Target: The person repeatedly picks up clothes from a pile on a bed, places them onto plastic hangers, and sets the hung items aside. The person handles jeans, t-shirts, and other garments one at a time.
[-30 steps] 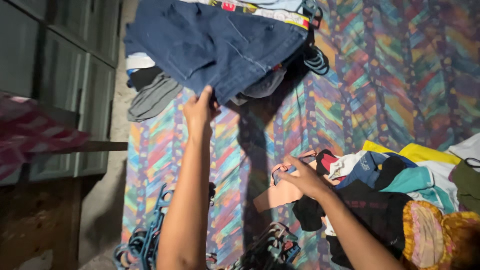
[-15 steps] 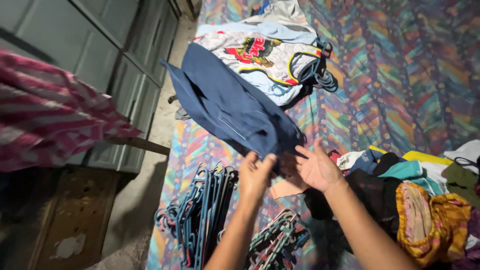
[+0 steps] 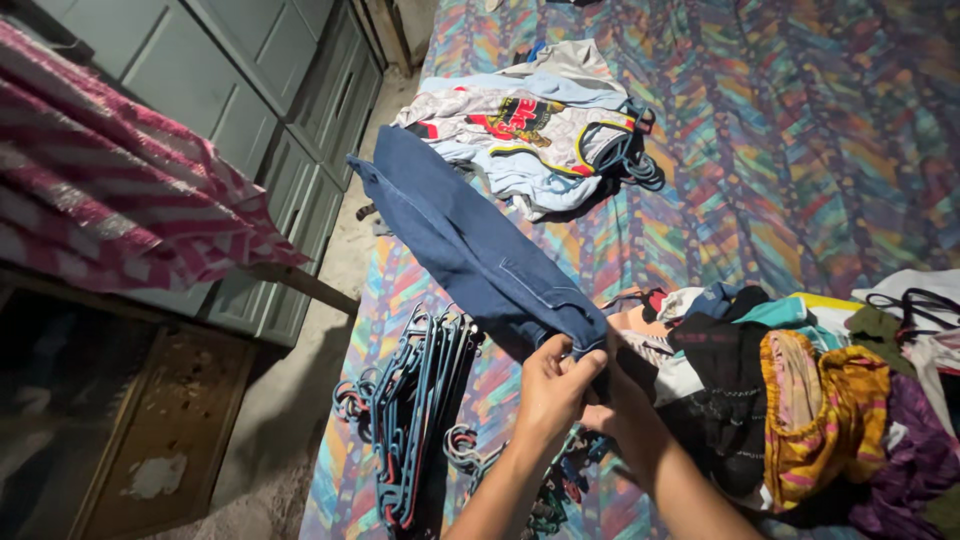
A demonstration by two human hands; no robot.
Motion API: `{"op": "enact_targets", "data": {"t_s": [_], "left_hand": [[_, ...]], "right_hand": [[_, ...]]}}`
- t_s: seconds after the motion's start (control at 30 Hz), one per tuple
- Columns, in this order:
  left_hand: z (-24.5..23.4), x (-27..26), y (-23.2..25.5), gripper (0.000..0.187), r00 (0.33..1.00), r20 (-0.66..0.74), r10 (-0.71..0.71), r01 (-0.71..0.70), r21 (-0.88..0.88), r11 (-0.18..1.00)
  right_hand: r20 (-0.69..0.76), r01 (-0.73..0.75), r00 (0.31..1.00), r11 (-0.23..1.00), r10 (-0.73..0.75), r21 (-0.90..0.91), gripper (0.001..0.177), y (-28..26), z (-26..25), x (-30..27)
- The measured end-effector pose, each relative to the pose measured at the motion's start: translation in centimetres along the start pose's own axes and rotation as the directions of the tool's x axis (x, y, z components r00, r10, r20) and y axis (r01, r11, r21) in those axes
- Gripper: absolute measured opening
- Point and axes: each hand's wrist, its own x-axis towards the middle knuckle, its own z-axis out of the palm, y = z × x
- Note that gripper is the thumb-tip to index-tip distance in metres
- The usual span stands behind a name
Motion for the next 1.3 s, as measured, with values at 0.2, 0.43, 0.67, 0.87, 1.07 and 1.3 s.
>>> {"op": "enact_targets", "data": {"t_s": [0.2,0.43,0.67,0.87,1.07,1.3], "left_hand": [[0.2,-2.6,3.8,0.014,0.991,0.118,-0.069,0.092,-0.208,0.974],[-3.3,-3.1,6.9,0.023,0.995,0.076,-0.058,0.050,0.107,0.993],[-1.8,0.1,7.1,0.029,0.815,-0.039,0.579,-0.322,0.800,0.506],[0.5,6.8,3.1,0.034,0.924,0.121,0.362,-0.363,0.568,0.738],[-2.6,8.7,-0.6,0.038,0.768,-0.470,0.434,-0.268,0.380,0.885],[-6.7,13.0,-2.8,0.067,0.978,-0.117,-0.171,0.019,-0.772,0.635]], "right_hand": [[0.476,0.028,0.873,0.985,-0.107,0.171,0.047,0.2,0.7,-0.8],[-0.167,0.290,0.910,0.873,-0.378,-0.392,0.036,-8.2,-3.9,2.1],[0.121,0.455,0.854,0.614,-0.506,-0.645,0.035,-11.0,0.2,-2.7],[0.357,0.462,0.851,0.224,-0.385,-0.858,0.050,-9.0,7.3,-4.3],[0.142,0.337,0.763,0.200,-0.630,-0.920,0.029,-12.0,7.4,-3.9],[0.669,0.414,0.529,-0.530,-0.521,-0.740,0.032,-19.3,1.6,-16.6]]}}
